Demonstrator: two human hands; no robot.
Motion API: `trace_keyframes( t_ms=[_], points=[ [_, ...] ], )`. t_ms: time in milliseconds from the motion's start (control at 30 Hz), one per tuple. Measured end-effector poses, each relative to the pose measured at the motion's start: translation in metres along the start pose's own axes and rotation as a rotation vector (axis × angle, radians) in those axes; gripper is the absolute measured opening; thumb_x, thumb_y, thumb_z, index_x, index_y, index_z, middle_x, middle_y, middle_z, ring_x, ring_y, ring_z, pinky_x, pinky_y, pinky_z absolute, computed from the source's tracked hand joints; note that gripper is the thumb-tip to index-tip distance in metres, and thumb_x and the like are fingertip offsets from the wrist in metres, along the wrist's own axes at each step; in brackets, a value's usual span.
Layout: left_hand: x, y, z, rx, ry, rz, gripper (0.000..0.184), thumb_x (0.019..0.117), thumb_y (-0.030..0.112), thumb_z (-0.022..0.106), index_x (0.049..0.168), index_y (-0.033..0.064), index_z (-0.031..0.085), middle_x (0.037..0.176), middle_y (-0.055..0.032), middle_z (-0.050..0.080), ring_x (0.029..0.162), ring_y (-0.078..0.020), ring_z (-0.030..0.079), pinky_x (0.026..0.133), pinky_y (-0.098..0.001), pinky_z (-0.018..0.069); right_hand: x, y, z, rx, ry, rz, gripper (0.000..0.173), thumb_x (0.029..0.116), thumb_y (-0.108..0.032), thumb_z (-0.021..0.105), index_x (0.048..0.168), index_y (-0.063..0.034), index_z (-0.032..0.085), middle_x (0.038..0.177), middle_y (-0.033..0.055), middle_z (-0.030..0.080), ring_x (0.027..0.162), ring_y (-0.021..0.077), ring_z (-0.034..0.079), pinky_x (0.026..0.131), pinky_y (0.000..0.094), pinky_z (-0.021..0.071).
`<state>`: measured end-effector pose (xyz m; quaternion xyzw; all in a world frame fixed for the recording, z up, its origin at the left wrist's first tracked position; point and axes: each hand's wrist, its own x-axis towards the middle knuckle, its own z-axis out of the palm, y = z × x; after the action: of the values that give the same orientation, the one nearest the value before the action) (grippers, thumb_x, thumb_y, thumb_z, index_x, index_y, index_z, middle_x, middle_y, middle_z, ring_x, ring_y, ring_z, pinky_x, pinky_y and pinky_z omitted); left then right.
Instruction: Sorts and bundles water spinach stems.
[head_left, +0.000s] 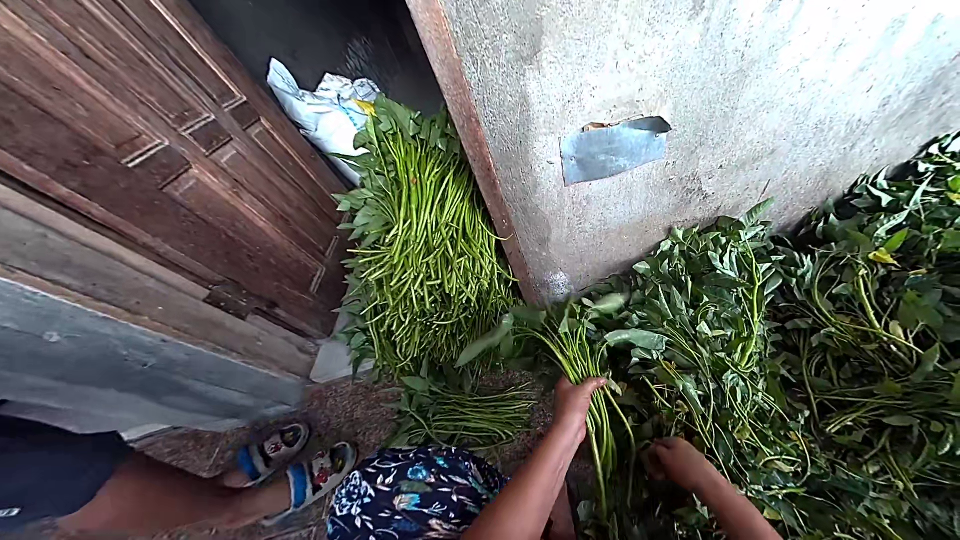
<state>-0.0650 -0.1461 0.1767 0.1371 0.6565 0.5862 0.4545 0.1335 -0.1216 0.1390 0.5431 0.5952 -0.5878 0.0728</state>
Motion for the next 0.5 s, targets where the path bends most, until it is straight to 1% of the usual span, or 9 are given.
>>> trace_keyframes(
  t_ms=[33, 67, 133, 167, 267, 300, 367, 433, 500],
  points=[
    [0.001, 0.003, -0.002, 0.014, -0.024, 0.004, 0.043, 0.0807, -0.002, 0.081, 0.119, -0.0067, 0.061, 0.105, -0.0195, 0.07, 0.095, -0.0243, 0.07, 0.085, -0.0391, 0.0597, -0.001, -0.005, -0.006, -0.082, 0.011, -0.072, 0.045, 0.1105, -0.035, 0.042, 0.136, -0.0038, 0.063, 0.133, 0.0201, 0.065, 0.125, 0.0329, 0.063, 0.109, 0.0536, 0.0465],
    [-0.001, 0.004, -0.002, 0.033, -0.052, 0.008, 0.042, 0.0806, -0.002, 0.081, 0.117, -0.0066, 0.062, 0.103, -0.0185, 0.071, 0.094, -0.0232, 0.071, 0.084, -0.038, 0.0598, -0.003, -0.014, -0.009, -0.069, 0.064, -0.16, 0.05, 0.1092, -0.041, 0.044, 0.14, -0.0064, 0.062, 0.139, 0.0211, 0.061, 0.132, 0.0355, 0.057, 0.113, 0.0562, 0.0426],
    [-0.01, 0.001, 0.0, 0.078, -0.09, 0.018, 0.042, 0.0797, -0.001, 0.082, 0.117, -0.0064, 0.062, 0.103, -0.0167, 0.071, 0.095, -0.021, 0.07, 0.086, -0.0366, 0.059, -0.006, -0.041, -0.006, 0.161, 0.177, -0.259, 0.05, 0.1064, -0.046, 0.051, 0.134, -0.0074, 0.066, 0.131, 0.0158, 0.067, 0.123, 0.0279, 0.062, 0.106, 0.0505, 0.0484],
    [-0.015, -0.002, 0.002, 0.095, -0.1, 0.031, 0.043, 0.0796, -0.001, 0.082, 0.117, -0.0063, 0.062, 0.105, -0.0162, 0.071, 0.097, -0.0202, 0.07, 0.088, -0.0363, 0.0588, -0.006, -0.053, -0.002, 0.31, 0.198, -0.264, 0.046, 0.1053, -0.043, 0.055, 0.129, -0.0056, 0.067, 0.124, 0.0138, 0.069, 0.116, 0.0242, 0.065, 0.101, 0.0469, 0.0514],
    [-0.023, -0.008, 0.006, 0.104, -0.082, 0.089, 0.042, 0.0794, -0.003, 0.081, 0.117, -0.0068, 0.062, 0.105, -0.0155, 0.071, 0.099, -0.0183, 0.07, 0.089, -0.0341, 0.0582, 0.003, -0.068, 0.018, 0.732, 0.298, -0.3, 0.021, 0.1031, -0.018, 0.063, 0.11, 0.0004, 0.068, 0.099, 0.01, 0.07, 0.089, 0.0161, 0.067, 0.083, 0.0347, 0.0558],
    [-0.022, -0.009, 0.005, 0.095, -0.06, 0.093, 0.042, 0.0797, -0.004, 0.08, 0.117, -0.0069, 0.062, 0.106, -0.0158, 0.071, 0.099, -0.0186, 0.069, 0.09, -0.0343, 0.0576, 0.005, -0.068, 0.024, 0.852, 0.31, -0.324, 0.016, 0.1034, -0.012, 0.061, 0.107, 0.0019, 0.067, 0.096, 0.0101, 0.071, 0.087, 0.0157, 0.068, 0.081, 0.0329, 0.0568],
    [-0.017, -0.008, 0.002, 0.067, 0.014, 0.082, 0.039, 0.08, -0.005, 0.08, 0.115, -0.0072, 0.063, 0.103, -0.017, 0.071, 0.096, -0.0207, 0.069, 0.086, -0.0364, 0.0586, 0.006, -0.061, 0.029, 1.014, 0.239, -0.386, 0.017, 0.1065, -0.008, 0.053, 0.107, 0.0035, 0.065, 0.099, 0.0122, 0.074, 0.091, 0.0179, 0.071, 0.084, 0.0334, 0.0591],
    [-0.004, -0.004, -0.003, 0.038, 0.106, 0.065, 0.038, 0.0808, -0.004, 0.08, 0.115, -0.007, 0.063, 0.101, -0.0191, 0.07, 0.092, -0.0243, 0.069, 0.082, -0.0405, 0.0596, 0.005, -0.047, 0.023, 0.958, 0.129, -0.451, 0.017, 0.1071, -0.009, 0.051, 0.103, 0.0017, 0.063, 0.098, 0.0112, 0.073, 0.091, 0.0181, 0.07, 0.082, 0.0335, 0.0583],
    [0.01, 0.004, -0.011, -0.026, 0.171, 0.054, 0.041, 0.0837, -0.002, 0.079, 0.12, -0.0072, 0.061, 0.103, -0.0212, 0.07, 0.09, -0.0271, 0.07, 0.079, -0.0434, 0.0603, -0.001, -0.029, -0.003, 0.581, 0.032, -0.455, 0.02, 0.1065, -0.015, 0.053, 0.109, 0.0004, 0.065, 0.105, 0.0101, 0.073, 0.095, 0.018, 0.07, 0.086, 0.035, 0.0579]
  ],
)
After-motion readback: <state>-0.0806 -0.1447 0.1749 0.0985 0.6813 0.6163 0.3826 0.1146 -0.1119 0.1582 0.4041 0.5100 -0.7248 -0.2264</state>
